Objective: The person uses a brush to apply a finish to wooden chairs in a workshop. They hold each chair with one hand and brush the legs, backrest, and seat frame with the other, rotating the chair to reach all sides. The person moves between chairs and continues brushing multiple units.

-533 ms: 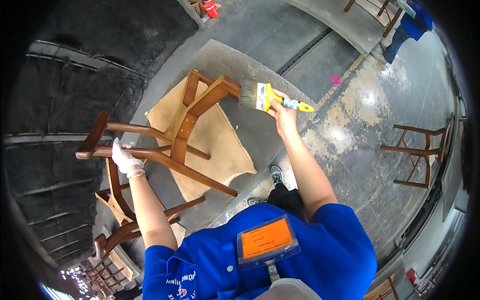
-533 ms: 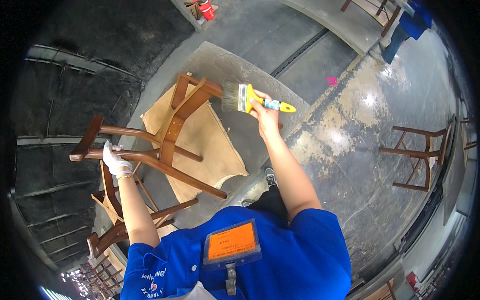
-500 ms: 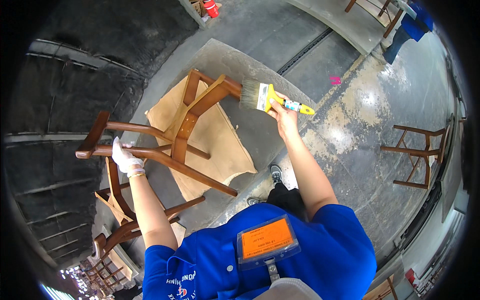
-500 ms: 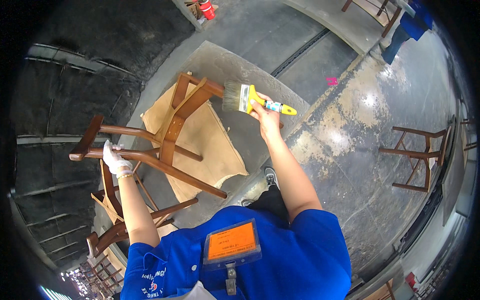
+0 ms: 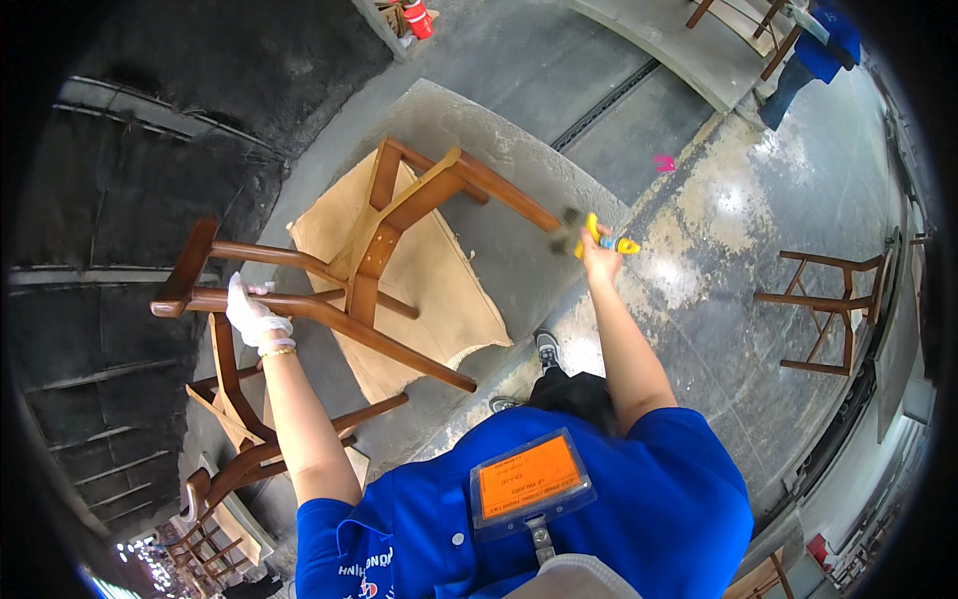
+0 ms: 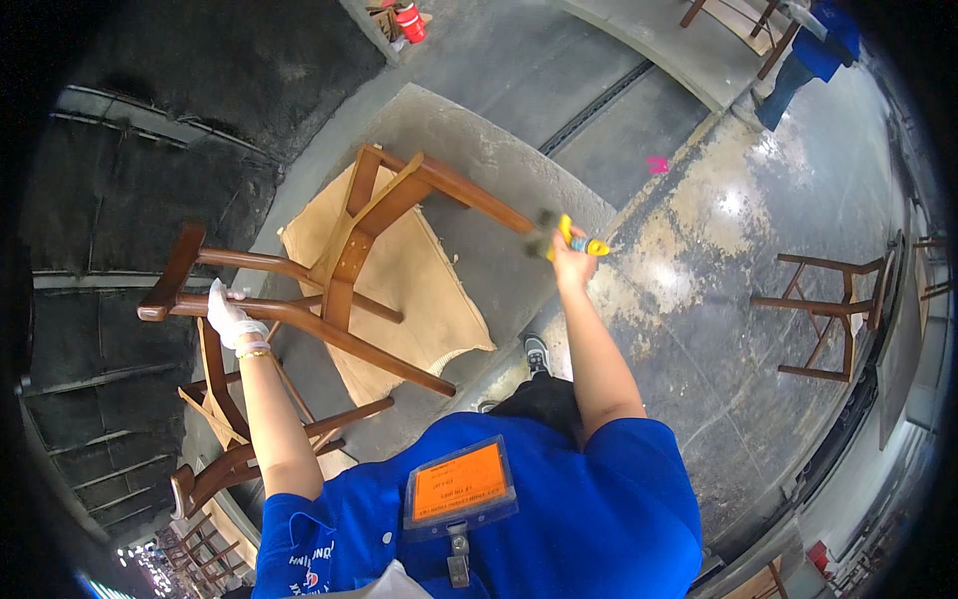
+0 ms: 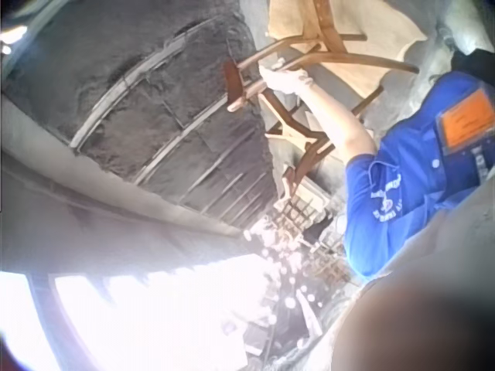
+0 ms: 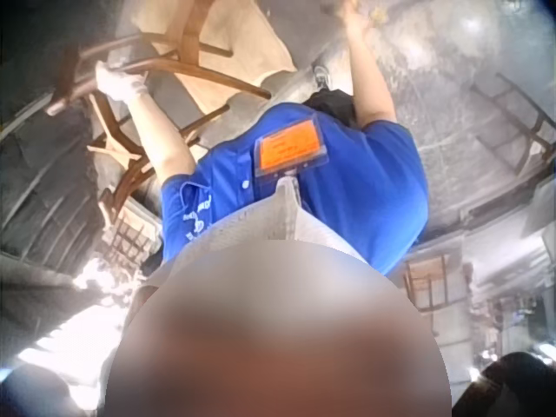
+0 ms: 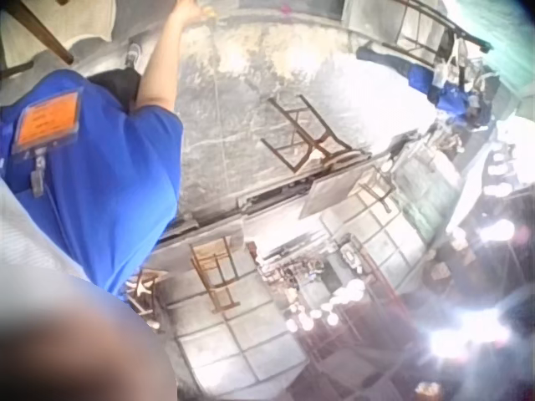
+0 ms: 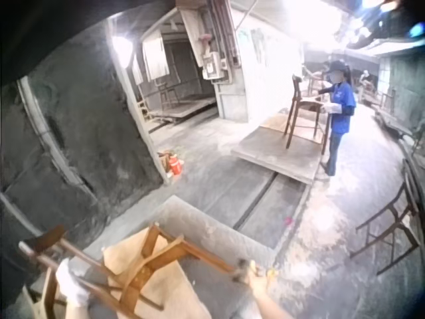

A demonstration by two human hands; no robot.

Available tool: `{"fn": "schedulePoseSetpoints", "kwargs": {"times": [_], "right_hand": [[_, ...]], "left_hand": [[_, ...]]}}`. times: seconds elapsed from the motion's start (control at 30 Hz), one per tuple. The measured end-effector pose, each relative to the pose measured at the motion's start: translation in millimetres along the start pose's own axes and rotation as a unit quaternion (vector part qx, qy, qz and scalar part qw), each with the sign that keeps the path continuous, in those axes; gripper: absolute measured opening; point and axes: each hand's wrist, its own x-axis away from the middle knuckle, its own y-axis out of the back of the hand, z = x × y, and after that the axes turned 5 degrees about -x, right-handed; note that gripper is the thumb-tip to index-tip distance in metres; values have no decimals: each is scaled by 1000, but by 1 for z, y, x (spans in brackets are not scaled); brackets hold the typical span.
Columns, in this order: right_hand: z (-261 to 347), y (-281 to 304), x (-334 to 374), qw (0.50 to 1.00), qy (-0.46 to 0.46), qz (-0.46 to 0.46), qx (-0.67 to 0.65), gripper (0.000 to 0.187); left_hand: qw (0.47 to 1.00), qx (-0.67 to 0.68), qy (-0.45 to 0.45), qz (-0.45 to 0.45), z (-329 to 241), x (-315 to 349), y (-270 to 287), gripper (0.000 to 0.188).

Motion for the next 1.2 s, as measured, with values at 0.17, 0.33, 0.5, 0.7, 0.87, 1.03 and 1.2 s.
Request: {"fn": "schedulePoseSetpoints", "kwargs": {"times": [0.17,0.33,0.5,0.7,0.87,1.03,1.2], "right_hand": [[24,-14,-12,967,-26,-16,254,52],[140,-54,4,820,-31,332,-464,43],[102,-32,13,842,-94,314,-429,44],[28,41,11,978,-38,111,-174,54],[98,27,52,929,109,283,-214,36],[140,-53,109,823,522,213,71,30],[124,-121,167,721,571,374,116,45]], "left_hand": [[999,-36,-17,0,0,8,1,42],[1000,-18,-6,-11,1,4,0,42],[1000,-28,-10,6,1,4,2,37],[999,32,12,7,4,9,2,35],[1000,-3,3,-2,9,12,4,43],[998,54,-11,21,9,8,4,42],[999,22,32,20,4,10,4,28]]}}
